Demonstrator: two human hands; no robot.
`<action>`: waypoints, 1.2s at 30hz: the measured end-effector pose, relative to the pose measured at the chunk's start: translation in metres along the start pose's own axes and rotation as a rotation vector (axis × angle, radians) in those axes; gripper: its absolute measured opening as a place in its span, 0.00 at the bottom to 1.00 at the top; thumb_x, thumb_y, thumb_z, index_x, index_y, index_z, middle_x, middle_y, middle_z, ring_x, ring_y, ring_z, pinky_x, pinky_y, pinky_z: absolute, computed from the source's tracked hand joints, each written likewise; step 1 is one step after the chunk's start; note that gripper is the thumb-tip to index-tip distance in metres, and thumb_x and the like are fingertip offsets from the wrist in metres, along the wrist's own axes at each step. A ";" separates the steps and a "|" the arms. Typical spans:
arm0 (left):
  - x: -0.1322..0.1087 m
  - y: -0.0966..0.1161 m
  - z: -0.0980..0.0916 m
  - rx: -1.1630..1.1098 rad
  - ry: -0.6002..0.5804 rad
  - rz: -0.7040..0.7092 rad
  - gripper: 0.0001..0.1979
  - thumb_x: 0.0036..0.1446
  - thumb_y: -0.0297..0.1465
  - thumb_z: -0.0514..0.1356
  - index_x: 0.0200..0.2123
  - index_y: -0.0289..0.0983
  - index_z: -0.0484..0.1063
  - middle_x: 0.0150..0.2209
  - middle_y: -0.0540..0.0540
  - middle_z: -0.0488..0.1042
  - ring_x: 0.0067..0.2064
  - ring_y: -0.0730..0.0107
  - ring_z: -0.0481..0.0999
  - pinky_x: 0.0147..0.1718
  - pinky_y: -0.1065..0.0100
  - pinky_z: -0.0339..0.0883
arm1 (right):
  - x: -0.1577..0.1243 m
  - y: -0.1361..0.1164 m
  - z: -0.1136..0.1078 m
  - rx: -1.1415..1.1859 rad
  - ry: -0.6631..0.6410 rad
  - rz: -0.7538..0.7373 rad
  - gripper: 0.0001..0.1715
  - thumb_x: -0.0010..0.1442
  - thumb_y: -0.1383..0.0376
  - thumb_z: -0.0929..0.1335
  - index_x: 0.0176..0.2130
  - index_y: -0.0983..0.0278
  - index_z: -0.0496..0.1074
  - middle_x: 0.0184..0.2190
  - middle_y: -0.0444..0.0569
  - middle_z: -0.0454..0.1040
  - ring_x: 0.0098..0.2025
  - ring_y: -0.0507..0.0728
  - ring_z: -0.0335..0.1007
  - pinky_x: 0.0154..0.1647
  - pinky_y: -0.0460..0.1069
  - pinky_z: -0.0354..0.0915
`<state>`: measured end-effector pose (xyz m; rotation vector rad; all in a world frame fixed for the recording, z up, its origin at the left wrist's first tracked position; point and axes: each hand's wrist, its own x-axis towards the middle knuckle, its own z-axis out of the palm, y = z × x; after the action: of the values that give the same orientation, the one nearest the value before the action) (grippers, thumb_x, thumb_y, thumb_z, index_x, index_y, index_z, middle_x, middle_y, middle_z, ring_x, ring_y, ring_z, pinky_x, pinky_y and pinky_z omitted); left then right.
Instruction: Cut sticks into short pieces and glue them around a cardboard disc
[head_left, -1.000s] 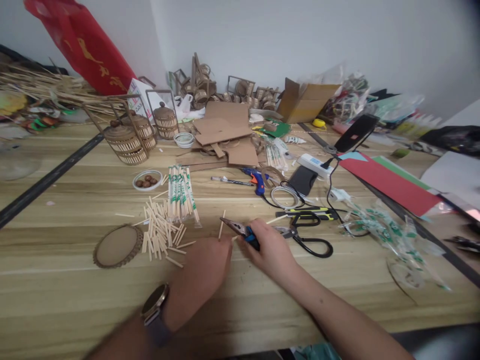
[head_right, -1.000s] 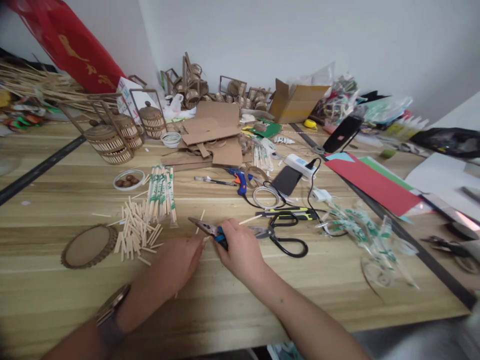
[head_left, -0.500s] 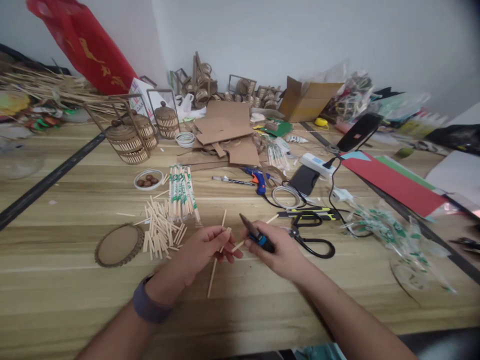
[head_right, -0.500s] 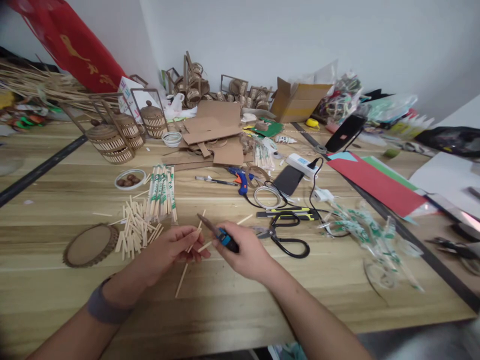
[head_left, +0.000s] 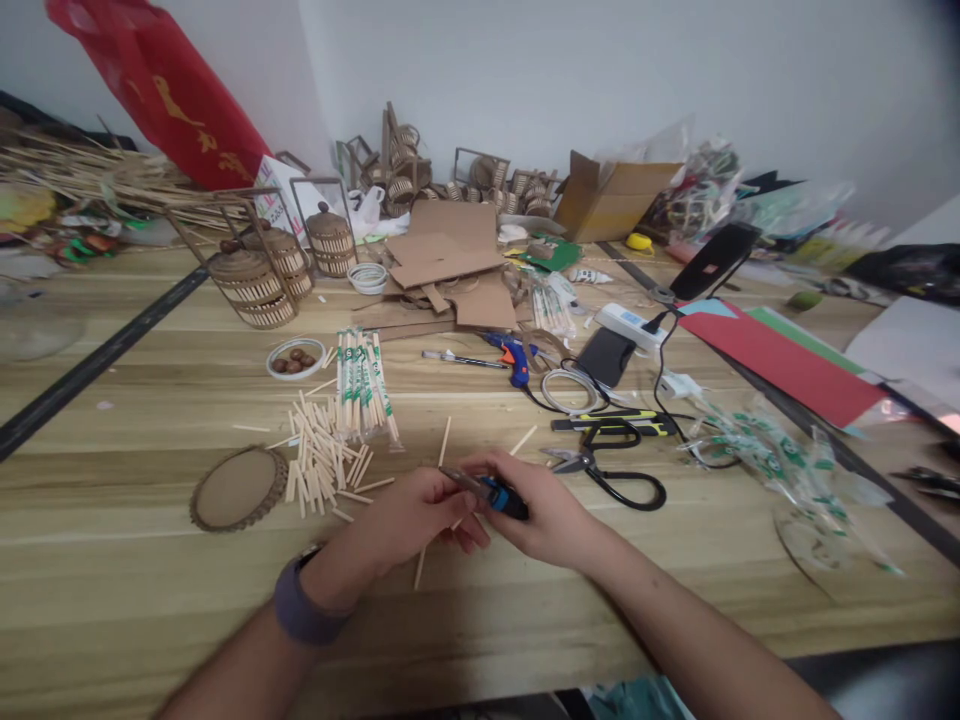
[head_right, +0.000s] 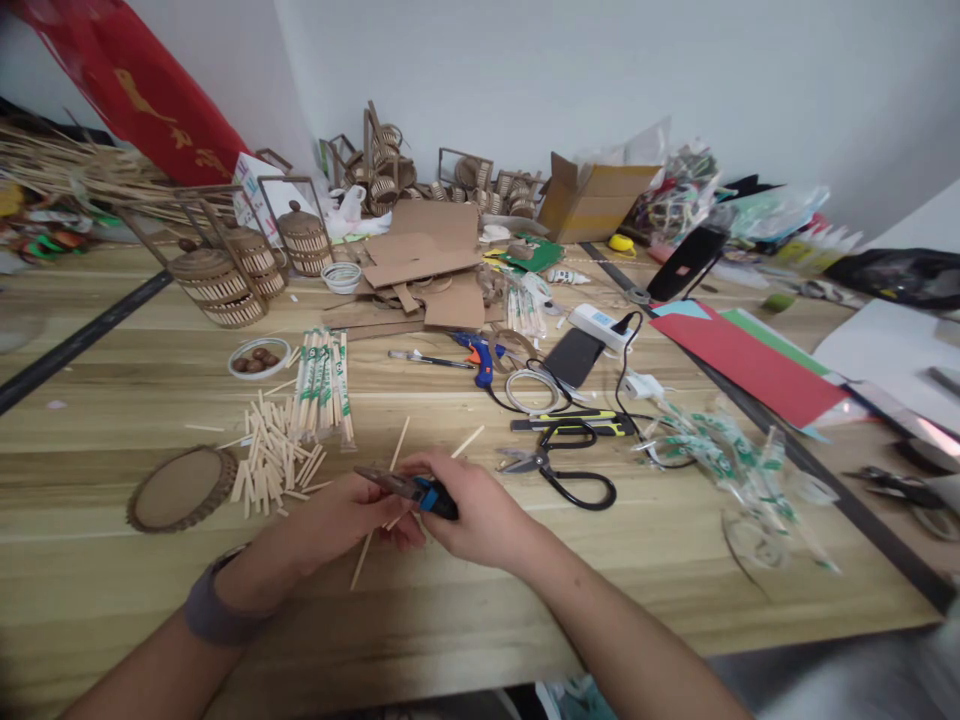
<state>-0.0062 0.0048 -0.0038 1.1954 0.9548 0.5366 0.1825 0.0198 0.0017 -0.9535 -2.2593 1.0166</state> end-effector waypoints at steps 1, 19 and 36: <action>0.000 0.000 0.000 0.006 -0.010 0.000 0.21 0.52 0.49 0.60 0.25 0.36 0.74 0.24 0.46 0.78 0.27 0.67 0.75 0.30 0.67 0.66 | 0.000 0.000 0.000 -0.002 -0.007 -0.006 0.27 0.51 0.76 0.65 0.51 0.61 0.68 0.45 0.50 0.78 0.46 0.58 0.75 0.46 0.50 0.68; 0.013 -0.015 0.016 -0.344 0.312 0.115 0.10 0.49 0.36 0.63 0.31 0.36 0.74 0.34 0.45 0.78 0.40 0.60 0.74 0.41 0.62 0.67 | -0.002 0.004 0.032 -0.268 0.319 0.011 0.40 0.50 0.67 0.75 0.58 0.58 0.60 0.55 0.59 0.58 0.53 0.65 0.67 0.50 0.59 0.71; -0.002 0.005 -0.012 -0.286 0.328 0.092 0.22 0.48 0.48 0.65 0.34 0.35 0.72 0.31 0.46 0.79 0.33 0.63 0.79 0.36 0.63 0.71 | 0.001 0.000 0.002 -0.056 0.152 0.083 0.17 0.57 0.60 0.71 0.46 0.63 0.69 0.39 0.51 0.71 0.42 0.59 0.68 0.43 0.53 0.67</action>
<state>-0.0173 0.0110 0.0004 0.9111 1.0602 0.9321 0.1801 0.0193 0.0007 -1.1172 -2.1481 0.8881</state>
